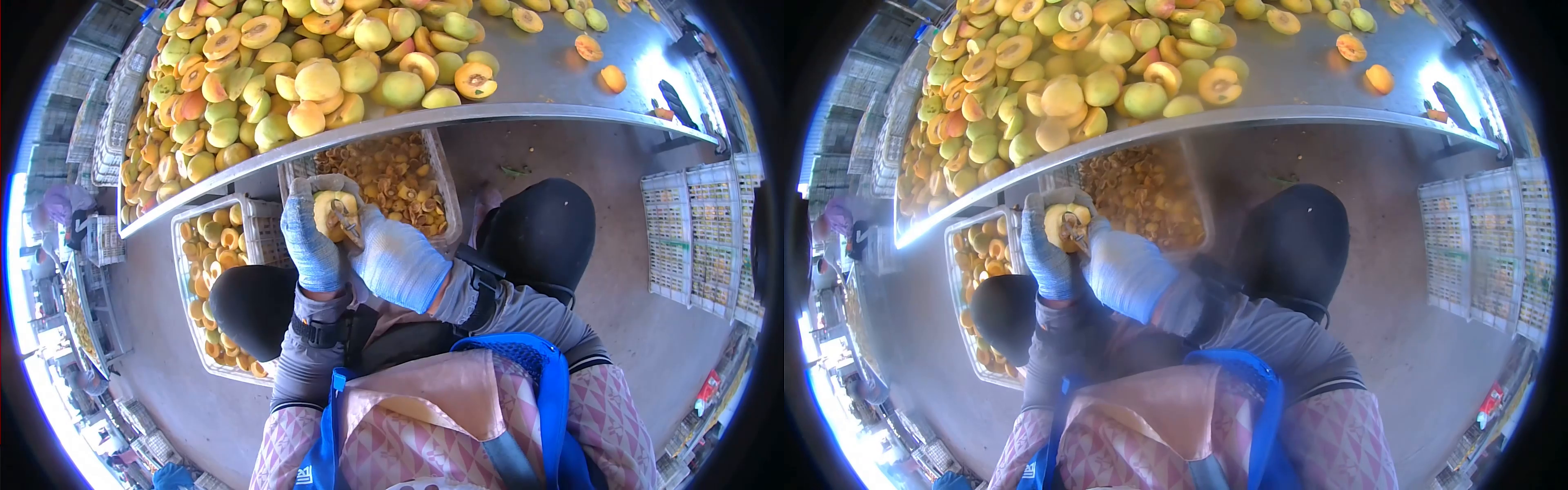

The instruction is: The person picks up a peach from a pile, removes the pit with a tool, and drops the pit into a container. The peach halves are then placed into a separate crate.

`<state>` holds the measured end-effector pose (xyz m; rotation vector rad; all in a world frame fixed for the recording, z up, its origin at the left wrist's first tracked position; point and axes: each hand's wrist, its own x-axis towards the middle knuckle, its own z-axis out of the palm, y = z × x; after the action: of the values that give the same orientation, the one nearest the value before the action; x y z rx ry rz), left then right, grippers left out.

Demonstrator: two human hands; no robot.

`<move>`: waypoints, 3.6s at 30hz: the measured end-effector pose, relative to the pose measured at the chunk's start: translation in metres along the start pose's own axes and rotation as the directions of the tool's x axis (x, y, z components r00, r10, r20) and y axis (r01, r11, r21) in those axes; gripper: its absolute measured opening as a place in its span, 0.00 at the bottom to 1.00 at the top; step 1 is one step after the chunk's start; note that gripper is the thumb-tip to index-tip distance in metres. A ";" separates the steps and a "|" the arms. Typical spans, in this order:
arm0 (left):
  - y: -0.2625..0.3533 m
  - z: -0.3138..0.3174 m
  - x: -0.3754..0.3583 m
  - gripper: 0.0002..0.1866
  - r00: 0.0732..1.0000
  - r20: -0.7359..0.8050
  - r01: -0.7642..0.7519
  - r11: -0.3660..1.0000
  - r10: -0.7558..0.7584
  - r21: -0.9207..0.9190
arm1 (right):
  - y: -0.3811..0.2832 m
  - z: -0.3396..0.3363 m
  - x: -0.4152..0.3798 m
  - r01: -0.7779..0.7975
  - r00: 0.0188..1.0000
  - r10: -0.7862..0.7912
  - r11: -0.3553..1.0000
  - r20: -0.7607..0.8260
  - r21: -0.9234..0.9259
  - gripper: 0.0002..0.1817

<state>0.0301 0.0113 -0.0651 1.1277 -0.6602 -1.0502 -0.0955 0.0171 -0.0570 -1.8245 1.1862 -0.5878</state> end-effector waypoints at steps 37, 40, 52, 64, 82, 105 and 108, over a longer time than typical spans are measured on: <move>-0.014 -0.013 0.010 0.15 0.960 0.067 0.280 0.936 -0.272 -0.216 | 0.023 -0.007 -0.001 0.128 0.984 -0.103 0.976 0.148 -0.176 0.20; -0.003 0.000 0.003 0.20 0.976 0.089 0.210 0.968 -0.199 -0.137 | 0.025 -0.006 -0.001 0.142 0.984 -0.121 0.975 0.131 -0.172 0.21; 0.000 -0.004 0.005 0.28 0.992 0.057 0.110 0.990 -0.115 0.088 | 0.020 0.000 0.004 0.126 0.979 -0.159 0.964 0.128 0.235 0.20; 0.006 0.003 0.004 0.27 0.989 0.074 0.119 0.989 -0.126 0.092 | 0.018 0.002 0.000 0.135 0.980 -0.169 0.954 0.106 0.269 0.21; 0.029 0.009 0.014 0.28 0.941 0.242 0.161 0.943 -0.235 0.290 | 0.020 0.006 -0.003 0.079 0.989 -0.102 0.975 0.104 0.210 0.18; 0.027 0.000 0.023 0.30 0.842 0.314 0.319 0.875 -0.438 0.364 | 0.021 0.004 -0.003 -0.009 0.983 -0.052 0.946 0.178 0.325 0.15; 0.037 0.016 0.014 0.31 0.882 0.334 0.287 0.940 -0.334 0.183 | 0.007 -0.020 0.001 -0.031 0.950 -0.126 0.872 0.286 0.489 0.13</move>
<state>0.0340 -0.0051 -0.0260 1.1882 -0.8643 -1.5339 -0.1136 0.0070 -0.0526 -1.4431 0.6992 -0.5446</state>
